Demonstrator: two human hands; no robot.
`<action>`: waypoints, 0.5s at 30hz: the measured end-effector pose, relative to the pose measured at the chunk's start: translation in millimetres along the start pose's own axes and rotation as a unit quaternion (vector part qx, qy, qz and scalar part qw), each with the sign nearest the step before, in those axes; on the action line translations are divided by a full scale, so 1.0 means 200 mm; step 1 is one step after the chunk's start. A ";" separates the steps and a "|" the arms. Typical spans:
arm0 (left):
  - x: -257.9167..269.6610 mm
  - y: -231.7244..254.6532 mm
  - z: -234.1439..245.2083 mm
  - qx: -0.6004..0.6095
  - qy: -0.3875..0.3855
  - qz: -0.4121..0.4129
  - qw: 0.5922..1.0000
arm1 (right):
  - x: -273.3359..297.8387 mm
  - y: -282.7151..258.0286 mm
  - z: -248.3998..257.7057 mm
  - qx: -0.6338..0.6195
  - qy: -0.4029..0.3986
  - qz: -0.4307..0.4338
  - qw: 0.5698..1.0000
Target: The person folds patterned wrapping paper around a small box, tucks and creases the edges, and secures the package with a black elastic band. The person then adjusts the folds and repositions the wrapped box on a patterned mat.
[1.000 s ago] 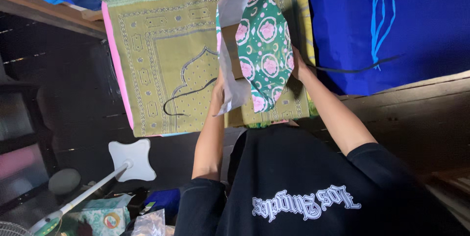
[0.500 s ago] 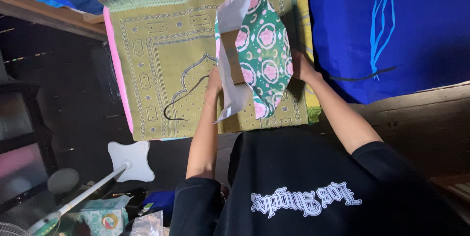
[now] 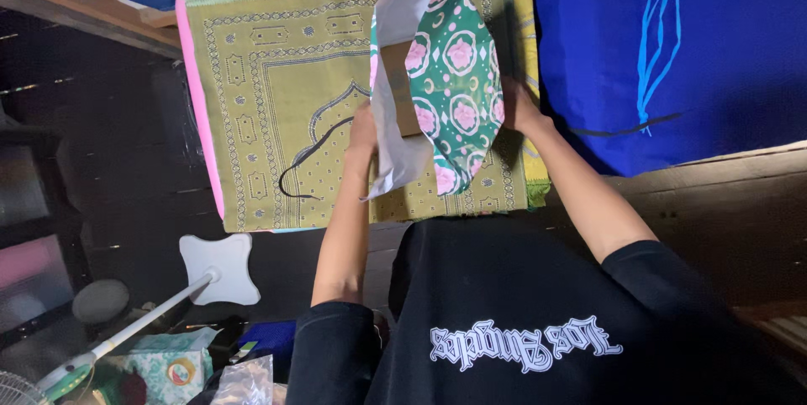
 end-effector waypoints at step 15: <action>-0.13 -0.12 -0.11 -0.255 -0.164 -0.109 0.947 | -0.14 0.20 -0.20 0.136 -0.128 0.175 0.967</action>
Point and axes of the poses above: each hand's wrist, its own x-axis away from the middle knuckle, its own z-axis out of the back of the hand, y = z × x, the point moved 3 cm from there along -x, towards the middle knuckle, and after that the axes turned 5 degrees about x, right-handed, at the moved point
